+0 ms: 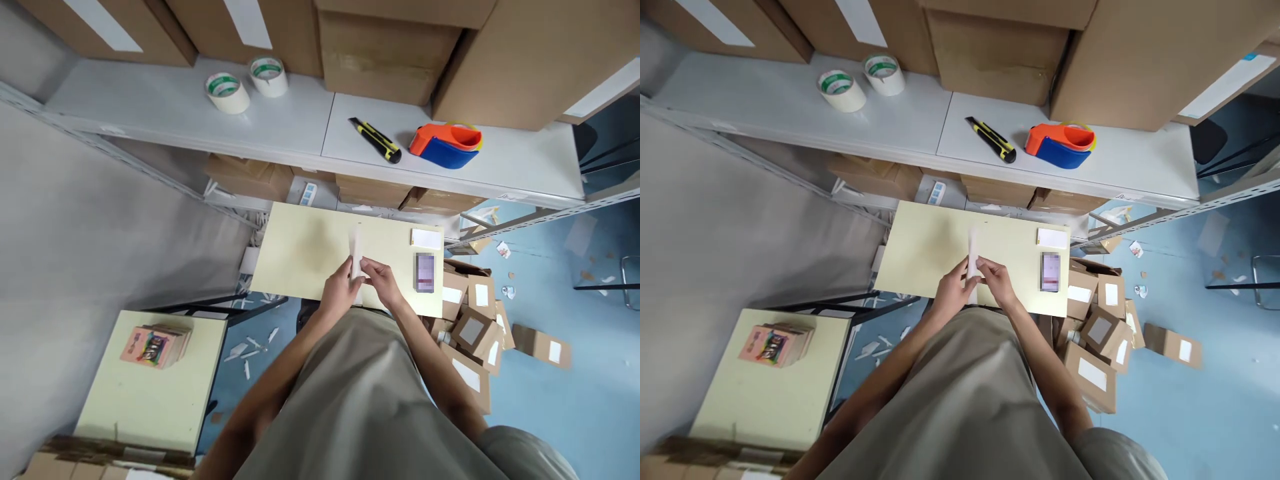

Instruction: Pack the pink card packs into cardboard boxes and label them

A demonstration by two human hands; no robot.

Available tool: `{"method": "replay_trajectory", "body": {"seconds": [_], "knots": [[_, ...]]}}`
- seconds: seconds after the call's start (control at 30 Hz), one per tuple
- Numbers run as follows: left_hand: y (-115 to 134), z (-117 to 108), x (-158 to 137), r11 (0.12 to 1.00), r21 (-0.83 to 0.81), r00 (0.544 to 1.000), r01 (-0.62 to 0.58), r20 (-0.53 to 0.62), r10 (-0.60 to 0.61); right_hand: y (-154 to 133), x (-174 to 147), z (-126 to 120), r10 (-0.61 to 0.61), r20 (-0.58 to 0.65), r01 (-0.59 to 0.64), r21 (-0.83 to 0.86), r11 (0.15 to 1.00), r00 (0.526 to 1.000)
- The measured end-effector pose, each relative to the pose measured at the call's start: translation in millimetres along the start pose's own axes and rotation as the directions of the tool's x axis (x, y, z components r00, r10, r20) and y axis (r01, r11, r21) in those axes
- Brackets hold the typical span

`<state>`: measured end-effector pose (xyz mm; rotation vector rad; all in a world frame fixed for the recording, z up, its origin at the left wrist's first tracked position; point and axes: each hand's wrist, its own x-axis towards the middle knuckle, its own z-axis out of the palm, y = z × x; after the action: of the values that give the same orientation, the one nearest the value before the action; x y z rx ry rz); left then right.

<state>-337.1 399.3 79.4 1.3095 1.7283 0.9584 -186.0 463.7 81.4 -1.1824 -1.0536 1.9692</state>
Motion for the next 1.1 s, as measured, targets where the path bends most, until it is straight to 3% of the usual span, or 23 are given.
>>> {"method": "replay_trajectory", "body": {"seconds": [0.07, 0.13, 0.2, 0.3, 0.37, 0.43, 0.53, 0.6, 0.73, 0.87, 0.97, 1.1], "knots": [[-15, 2, -1, 0.996, -0.048, 0.997, 0.080, 0.023, -0.079, 14, 3, 8, 0.012, -0.009, -0.012, -0.021, 1.000, 1.000], [-38, -8, 5, 0.968, -0.200, 0.988, 0.152, 0.044, -0.146, 28, 10, 12, 0.031, -0.004, -0.031, -0.064, 0.997, 1.000], [-66, -28, 14, 0.867, -0.434, 0.969, 0.245, 0.086, -0.231, 40, 22, 14, 0.014, -0.049, -0.021, -0.151, 0.988, 0.999], [-109, -66, 27, 0.630, -0.690, 0.920, 0.357, 0.142, -0.366, 56, 47, 24, 0.007, -0.138, -0.042, -0.253, 0.966, 0.990], [-135, -92, 33, 0.540, -0.753, 0.898, 0.376, 0.152, -0.414, 65, 66, 39, 0.088, -0.092, -0.108, -0.238, 0.965, 0.992], [-158, -115, 38, 0.506, -0.769, 0.885, 0.389, 0.161, -0.436, 73, 85, 61, 0.164, -0.002, -0.161, -0.208, 0.965, 0.986], [-191, -142, 51, 0.545, -0.742, 0.887, 0.391, 0.145, -0.438, 87, 117, 100, 0.196, 0.022, -0.187, -0.212, 0.959, 0.980], [-212, -155, 66, 0.654, -0.656, 0.899, 0.376, 0.087, -0.429, 97, 139, 125, 0.199, -0.020, -0.199, -0.213, 0.957, 0.980], [-246, -170, 109, 0.867, -0.306, 0.911, 0.393, 0.001, -0.412, 116, 184, 162, 0.193, -0.128, -0.215, -0.193, 0.957, 0.973], [-261, -177, 137, 0.888, -0.135, 0.895, 0.439, -0.024, -0.445, 125, 209, 187, 0.181, -0.287, -0.260, -0.265, 0.928, 0.941], [-259, -190, 118, 0.903, -0.175, 0.915, 0.393, -0.022, -0.402, 119, 204, 204, 0.143, -0.272, -0.225, -0.302, 0.926, 0.952], [-245, -212, 41, 0.879, -0.361, 0.936, 0.311, -0.043, -0.349, 105, 170, 225, 0.136, -0.086, -0.158, -0.356, 0.921, 0.987]]}}
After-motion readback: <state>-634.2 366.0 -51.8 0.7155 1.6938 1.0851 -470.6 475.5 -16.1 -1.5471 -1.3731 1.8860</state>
